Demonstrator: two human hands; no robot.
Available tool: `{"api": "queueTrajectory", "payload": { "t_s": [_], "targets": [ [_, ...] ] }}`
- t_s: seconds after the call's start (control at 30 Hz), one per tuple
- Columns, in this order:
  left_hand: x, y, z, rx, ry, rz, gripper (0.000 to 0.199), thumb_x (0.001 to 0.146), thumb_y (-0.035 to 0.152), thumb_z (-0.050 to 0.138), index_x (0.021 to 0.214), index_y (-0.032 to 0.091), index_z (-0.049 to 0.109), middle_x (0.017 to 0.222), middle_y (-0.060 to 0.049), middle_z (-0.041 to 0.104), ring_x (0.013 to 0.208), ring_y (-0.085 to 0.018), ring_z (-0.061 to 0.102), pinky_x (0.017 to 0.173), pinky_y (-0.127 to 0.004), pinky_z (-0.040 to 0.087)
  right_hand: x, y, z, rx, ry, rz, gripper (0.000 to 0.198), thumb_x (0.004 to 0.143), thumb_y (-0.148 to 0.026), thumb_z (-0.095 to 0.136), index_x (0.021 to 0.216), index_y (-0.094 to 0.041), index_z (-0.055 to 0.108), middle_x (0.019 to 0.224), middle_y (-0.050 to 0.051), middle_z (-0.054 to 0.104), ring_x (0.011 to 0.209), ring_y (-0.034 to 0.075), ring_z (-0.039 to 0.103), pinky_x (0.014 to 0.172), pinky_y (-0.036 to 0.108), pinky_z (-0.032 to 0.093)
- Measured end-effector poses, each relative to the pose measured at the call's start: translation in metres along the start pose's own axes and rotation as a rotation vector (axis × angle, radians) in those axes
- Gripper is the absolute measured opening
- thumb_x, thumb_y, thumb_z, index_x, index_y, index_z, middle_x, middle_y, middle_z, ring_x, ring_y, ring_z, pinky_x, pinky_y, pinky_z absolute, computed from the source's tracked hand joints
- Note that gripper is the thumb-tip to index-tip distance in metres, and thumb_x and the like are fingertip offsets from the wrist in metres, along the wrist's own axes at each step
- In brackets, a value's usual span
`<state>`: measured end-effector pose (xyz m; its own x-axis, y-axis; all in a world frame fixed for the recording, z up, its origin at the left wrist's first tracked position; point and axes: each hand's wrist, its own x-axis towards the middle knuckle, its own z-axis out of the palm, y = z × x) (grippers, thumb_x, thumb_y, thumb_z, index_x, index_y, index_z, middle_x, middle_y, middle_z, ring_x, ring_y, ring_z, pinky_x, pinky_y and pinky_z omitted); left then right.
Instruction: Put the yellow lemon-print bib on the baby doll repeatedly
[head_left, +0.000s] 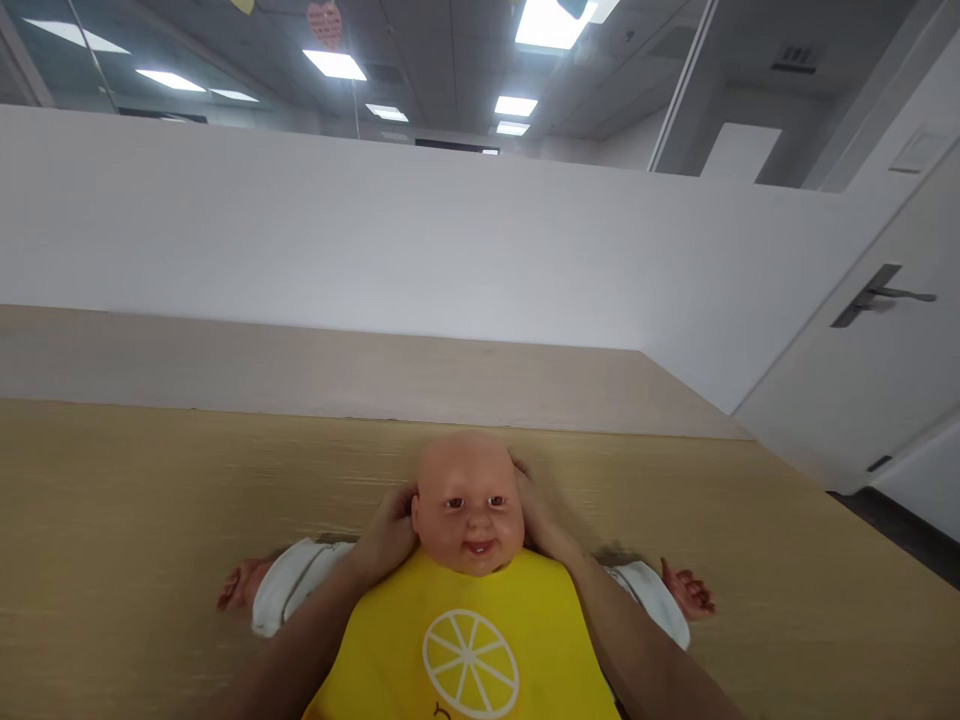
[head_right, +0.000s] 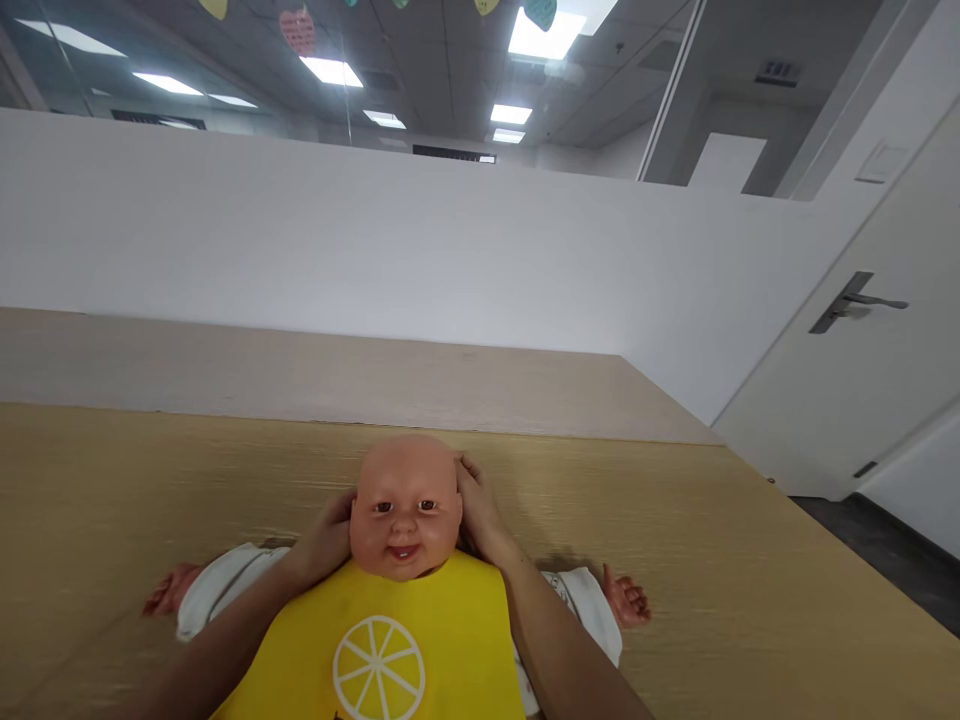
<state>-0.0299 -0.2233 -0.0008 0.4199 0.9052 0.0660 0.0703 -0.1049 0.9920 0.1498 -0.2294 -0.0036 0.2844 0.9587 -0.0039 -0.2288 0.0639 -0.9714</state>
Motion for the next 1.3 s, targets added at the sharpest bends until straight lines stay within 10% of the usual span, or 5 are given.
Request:
{"api": "queueTrajectory", "payload": {
  "t_s": [0.83, 1.3],
  "targets": [
    [0.002, -0.008, -0.009, 0.310, 0.159, 0.010, 0.056, 0.065, 0.020, 0.043, 0.116, 0.010, 0.065, 0.111, -0.010, 0.070, 0.101, -0.027, 0.065, 0.084, -0.033, 0.051, 0.016, 0.013, -0.012, -0.342, 0.102, -0.213, 0.026, 0.069, -0.041, 0.052, 0.058, -0.018, 0.053, 0.056, -0.001, 0.052, 0.059, 0.014, 0.045, 0.056, 0.025, 0.034],
    [0.001, -0.002, -0.007, 0.331, 0.177, -0.005, 0.038, 0.063, 0.019, 0.046, 0.091, 0.014, 0.072, 0.095, -0.008, 0.074, 0.092, -0.027, 0.067, 0.078, -0.032, 0.051, 0.008, 0.004, -0.011, -0.435, 0.092, -0.160, 0.026, 0.075, -0.035, 0.051, 0.062, -0.015, 0.059, 0.059, 0.000, 0.055, 0.061, 0.013, 0.047, 0.057, 0.024, 0.034]
  ]
}}
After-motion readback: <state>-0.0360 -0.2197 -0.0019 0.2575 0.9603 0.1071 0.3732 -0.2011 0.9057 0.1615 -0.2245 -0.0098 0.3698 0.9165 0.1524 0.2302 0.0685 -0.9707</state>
